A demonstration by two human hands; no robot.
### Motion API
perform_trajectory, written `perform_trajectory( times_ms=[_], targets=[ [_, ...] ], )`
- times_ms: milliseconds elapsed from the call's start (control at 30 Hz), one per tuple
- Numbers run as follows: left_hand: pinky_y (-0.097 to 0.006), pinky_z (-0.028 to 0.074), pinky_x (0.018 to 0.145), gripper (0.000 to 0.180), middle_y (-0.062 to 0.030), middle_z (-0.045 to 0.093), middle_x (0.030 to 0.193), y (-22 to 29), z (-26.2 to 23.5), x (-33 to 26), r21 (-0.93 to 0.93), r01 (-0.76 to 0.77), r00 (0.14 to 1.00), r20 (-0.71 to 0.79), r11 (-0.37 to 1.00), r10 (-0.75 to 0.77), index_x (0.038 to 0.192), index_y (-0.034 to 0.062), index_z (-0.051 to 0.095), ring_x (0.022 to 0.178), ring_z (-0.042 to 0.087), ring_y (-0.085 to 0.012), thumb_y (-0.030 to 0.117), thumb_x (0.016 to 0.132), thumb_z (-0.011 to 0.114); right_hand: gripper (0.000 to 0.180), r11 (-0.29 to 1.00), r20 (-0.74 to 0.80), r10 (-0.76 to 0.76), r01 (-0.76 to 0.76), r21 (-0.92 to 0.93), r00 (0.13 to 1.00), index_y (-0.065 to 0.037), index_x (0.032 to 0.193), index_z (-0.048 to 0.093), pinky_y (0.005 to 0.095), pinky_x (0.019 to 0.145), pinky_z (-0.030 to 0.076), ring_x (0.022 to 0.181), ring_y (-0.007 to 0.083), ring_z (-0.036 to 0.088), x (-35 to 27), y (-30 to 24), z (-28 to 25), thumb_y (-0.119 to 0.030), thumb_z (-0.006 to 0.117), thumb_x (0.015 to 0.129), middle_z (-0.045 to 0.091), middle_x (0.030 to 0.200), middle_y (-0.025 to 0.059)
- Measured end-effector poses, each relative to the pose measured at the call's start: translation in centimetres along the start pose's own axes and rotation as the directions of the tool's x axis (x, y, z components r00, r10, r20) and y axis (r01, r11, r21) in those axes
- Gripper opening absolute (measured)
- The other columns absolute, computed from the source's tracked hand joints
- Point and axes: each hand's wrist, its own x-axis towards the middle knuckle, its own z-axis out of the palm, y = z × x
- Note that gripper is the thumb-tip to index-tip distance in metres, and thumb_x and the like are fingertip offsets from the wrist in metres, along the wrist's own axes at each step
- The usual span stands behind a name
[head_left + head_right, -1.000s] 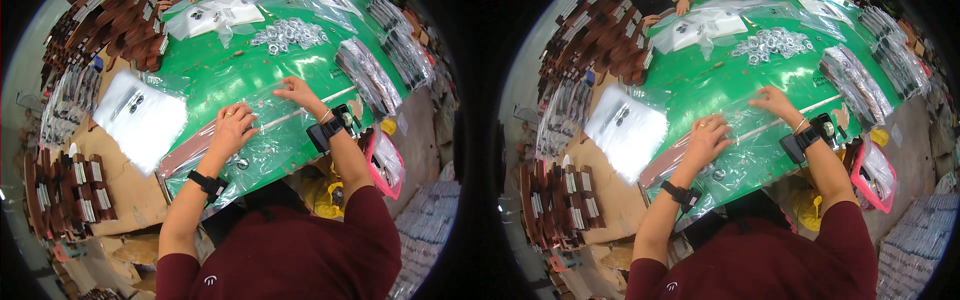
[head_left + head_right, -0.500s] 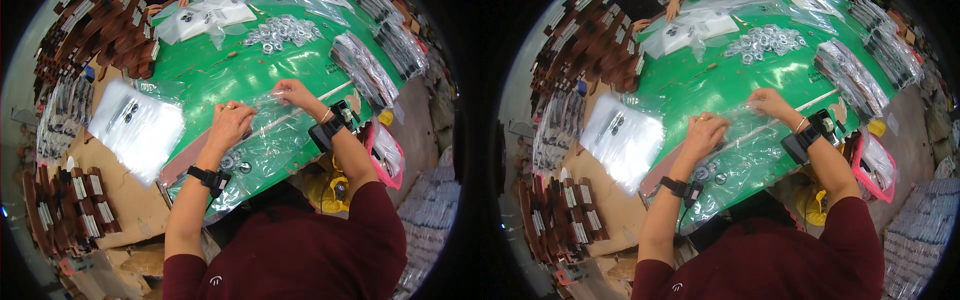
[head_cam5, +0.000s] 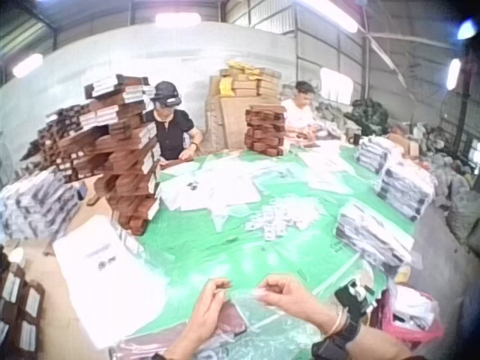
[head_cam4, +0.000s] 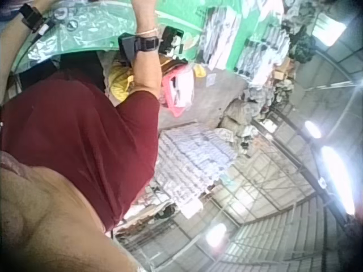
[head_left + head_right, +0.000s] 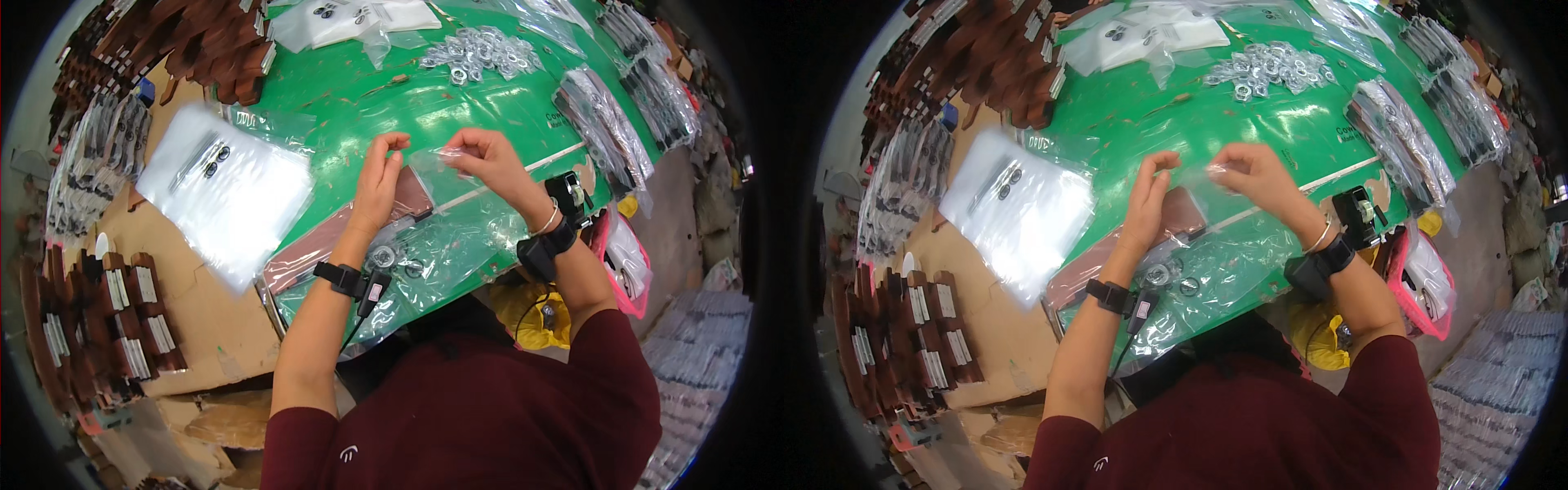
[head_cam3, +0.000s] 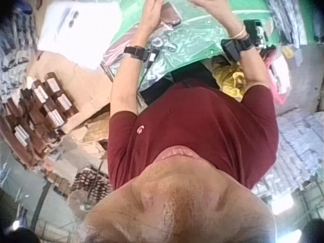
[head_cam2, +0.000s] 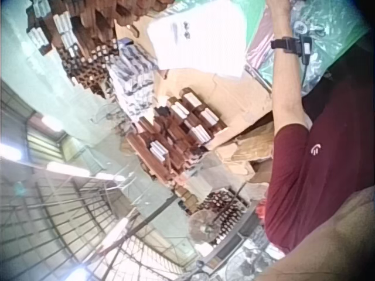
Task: The person is wrapping wooden furniture handles in plastic bags, sealing them with tape, and organizing them for shipment.
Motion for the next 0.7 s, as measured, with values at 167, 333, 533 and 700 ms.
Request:
perform_trajectory(
  times_ms=[167, 333, 533, 700],
  targets=[
    [-0.035, 0.042, 0.103, 0.035, -0.0104, 0.062, 0.121, 0.0, 0.4, 0.0, -0.249, -0.041, 0.991, -0.133, 0.968, 0.008, 0.129, 0.0026, 0.056, 0.114, 0.058, -0.0214, 0.026, 0.108, 0.041, 0.013, 0.966, -0.067, -0.163, 0.146, -0.215, 0.984, 0.000, 0.093, 0.069, 0.0269, 0.062, 0.047, 0.071, 0.0083, 0.060, -0.8, 0.1, 6.3, -0.013, 0.071, 0.091, 0.064, 0.079, 0.0003],
    [-0.037, 0.039, 0.105, 0.046, -0.0104, 0.062, 0.123, -0.5, -0.2, 0.0, -0.310, -0.082, 0.979, -0.205, 0.947, 0.018, 0.131, 0.0055, 0.056, 0.113, 0.058, -0.0195, 0.039, 0.108, 0.035, 0.007, 0.845, -0.197, -0.321, 0.186, -0.502, 0.927, 0.000, 0.088, 0.067, 0.0336, 0.058, 0.046, 0.063, 0.0204, 0.060, -1.6, 1.2, 12.0, -0.006, 0.070, 0.085, 0.062, 0.076, 0.0097],
    [-0.038, 0.039, 0.104, 0.049, -0.0098, 0.068, 0.109, 0.4, -0.8, -0.2, -0.356, -0.069, 0.977, -0.215, 0.932, -0.010, 0.126, 0.0033, 0.060, 0.108, 0.060, -0.0194, 0.041, 0.108, 0.034, 0.007, 0.717, -0.234, -0.392, 0.136, -0.684, 0.890, -0.002, 0.091, 0.065, 0.0457, 0.063, 0.050, 0.074, 0.0365, 0.065, -2.4, 2.4, 15.3, -0.004, 0.067, 0.085, 0.062, 0.084, 0.0137],
    [-0.038, 0.042, 0.098, 0.042, -0.0083, 0.071, 0.100, 1.2, -1.2, -0.9, -0.375, -0.113, 0.971, -0.238, 0.920, 0.022, 0.115, 0.0039, 0.069, 0.104, 0.061, -0.0180, 0.033, 0.108, 0.040, 0.015, 0.632, -0.215, -0.370, 0.075, -0.772, 0.904, -0.004, 0.098, 0.064, 0.0469, 0.065, 0.052, 0.079, 0.0381, 0.064, -3.5, 2.3, 16.6, -0.004, 0.067, 0.084, 0.059, 0.091, 0.0141]
  ],
)
